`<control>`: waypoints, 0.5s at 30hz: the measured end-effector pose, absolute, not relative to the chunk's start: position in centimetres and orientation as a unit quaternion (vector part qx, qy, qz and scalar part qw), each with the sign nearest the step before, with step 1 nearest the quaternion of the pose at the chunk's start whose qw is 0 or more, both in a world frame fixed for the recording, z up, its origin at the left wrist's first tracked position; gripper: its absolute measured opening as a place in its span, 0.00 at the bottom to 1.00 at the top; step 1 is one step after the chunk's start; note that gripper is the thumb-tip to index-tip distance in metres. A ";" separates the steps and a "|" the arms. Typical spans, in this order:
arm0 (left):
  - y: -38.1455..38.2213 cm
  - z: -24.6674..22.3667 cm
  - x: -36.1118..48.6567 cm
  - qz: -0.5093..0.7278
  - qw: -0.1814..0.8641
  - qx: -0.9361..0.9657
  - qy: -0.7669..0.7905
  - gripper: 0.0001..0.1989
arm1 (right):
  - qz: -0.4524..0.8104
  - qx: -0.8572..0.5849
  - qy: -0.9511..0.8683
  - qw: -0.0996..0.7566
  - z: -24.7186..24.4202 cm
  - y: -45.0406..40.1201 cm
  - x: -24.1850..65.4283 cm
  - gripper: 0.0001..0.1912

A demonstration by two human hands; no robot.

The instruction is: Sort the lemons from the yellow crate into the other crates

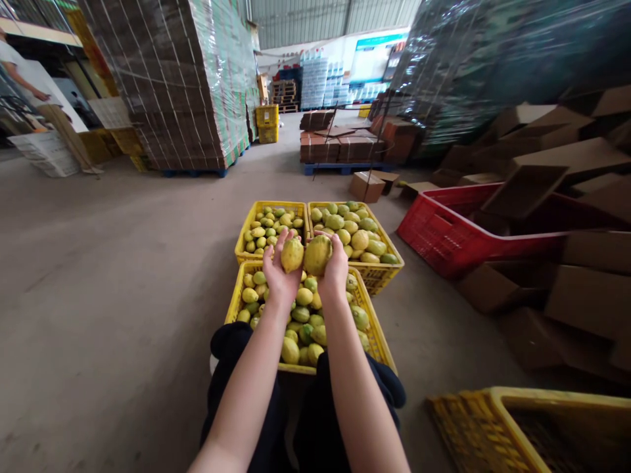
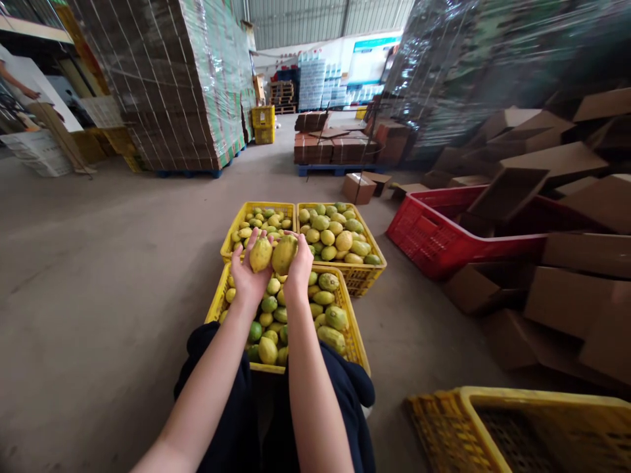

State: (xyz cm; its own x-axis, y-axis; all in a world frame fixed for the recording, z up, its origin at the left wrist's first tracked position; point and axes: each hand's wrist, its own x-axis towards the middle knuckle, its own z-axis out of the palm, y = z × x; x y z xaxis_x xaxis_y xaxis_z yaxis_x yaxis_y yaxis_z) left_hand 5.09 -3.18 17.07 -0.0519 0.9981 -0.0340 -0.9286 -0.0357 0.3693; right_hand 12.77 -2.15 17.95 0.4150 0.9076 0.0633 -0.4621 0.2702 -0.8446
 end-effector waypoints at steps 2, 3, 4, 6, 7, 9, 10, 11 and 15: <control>-3.2 17.2 5.1 0.707 0.681 0.114 0.153 0.21 | 0.468 -0.393 -0.262 0.747 18.0 -2.1 12.9 0.20; -3.2 17.3 5.2 0.705 0.683 0.112 0.156 0.21 | 0.474 -0.393 -0.250 0.747 18.1 -2.1 13.0 0.20; -3.3 17.4 5.2 0.703 0.684 0.112 0.158 0.21 | 0.477 -0.392 -0.246 0.747 18.2 -2.2 13.0 0.20; -3.4 17.6 5.2 0.699 0.688 0.119 0.158 0.21 | 0.483 -0.388 -0.237 0.748 18.4 -2.2 13.1 0.19; -3.4 17.7 5.2 0.696 0.690 0.126 0.155 0.21 | 0.485 -0.386 -0.234 0.749 18.5 -2.3 13.2 0.19; -3.5 17.8 5.1 0.691 0.693 0.137 0.150 0.22 | 0.486 -0.383 -0.230 0.751 18.5 -2.3 13.2 0.19; -3.5 17.9 5.1 0.690 0.694 0.141 0.150 0.22 | 0.485 -0.382 -0.230 0.753 18.5 -2.3 13.2 0.19; -3.6 17.9 5.1 0.689 0.695 0.144 0.150 0.22 | 0.482 -0.381 -0.231 0.755 18.4 -2.2 13.2 0.18; -3.6 18.0 5.0 0.686 0.696 0.150 0.149 0.23 | 0.476 -0.377 -0.241 0.757 17.9 -1.9 13.2 0.19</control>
